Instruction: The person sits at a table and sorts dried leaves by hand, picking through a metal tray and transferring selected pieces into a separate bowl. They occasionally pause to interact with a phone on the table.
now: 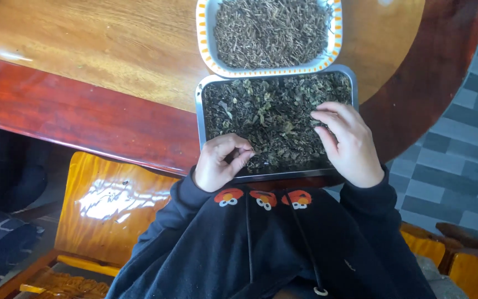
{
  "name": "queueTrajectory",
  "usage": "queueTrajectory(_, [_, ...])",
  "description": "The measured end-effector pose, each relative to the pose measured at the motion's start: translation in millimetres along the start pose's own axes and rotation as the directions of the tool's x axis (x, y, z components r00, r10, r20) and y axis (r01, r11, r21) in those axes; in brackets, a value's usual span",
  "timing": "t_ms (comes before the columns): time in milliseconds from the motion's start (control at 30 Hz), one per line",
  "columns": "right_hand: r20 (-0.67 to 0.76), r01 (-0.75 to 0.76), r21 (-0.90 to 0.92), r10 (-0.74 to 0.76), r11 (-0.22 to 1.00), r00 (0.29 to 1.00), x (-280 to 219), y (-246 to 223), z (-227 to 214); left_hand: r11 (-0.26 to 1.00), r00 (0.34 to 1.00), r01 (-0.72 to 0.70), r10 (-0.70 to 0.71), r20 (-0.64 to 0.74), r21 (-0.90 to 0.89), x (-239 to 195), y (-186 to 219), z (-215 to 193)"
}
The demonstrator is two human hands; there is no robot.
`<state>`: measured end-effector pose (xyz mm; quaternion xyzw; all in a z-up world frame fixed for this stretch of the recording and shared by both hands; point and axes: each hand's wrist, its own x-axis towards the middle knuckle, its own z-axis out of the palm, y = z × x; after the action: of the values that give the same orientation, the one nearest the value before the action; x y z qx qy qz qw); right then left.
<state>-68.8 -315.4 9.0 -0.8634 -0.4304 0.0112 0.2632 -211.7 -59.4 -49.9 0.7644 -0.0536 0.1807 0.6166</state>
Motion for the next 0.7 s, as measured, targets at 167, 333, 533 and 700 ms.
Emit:
queueTrajectory(167, [0.018,0.025,-0.096,-0.024,0.995,1.0,-10,9,11,0.999,0.999,0.032,-0.032,-0.031,-0.019,-7,-7,2])
queueTrajectory(333, [0.031,0.157,-0.125,-0.154,0.98,0.988,13,-20,22,0.994,0.991,0.089,-0.095,-0.094,-0.06,-13,-14,1])
queueTrajectory(533, [0.105,0.262,-0.133,-0.249,0.956,0.963,38,-32,56,0.99,0.987,0.096,-0.108,-0.121,-0.103,-13,-13,-1])
queueTrajectory(700, [0.171,0.215,-0.196,-0.183,0.957,0.968,38,-28,66,0.99,0.99,0.09,-0.102,-0.102,-0.113,-12,-15,0])
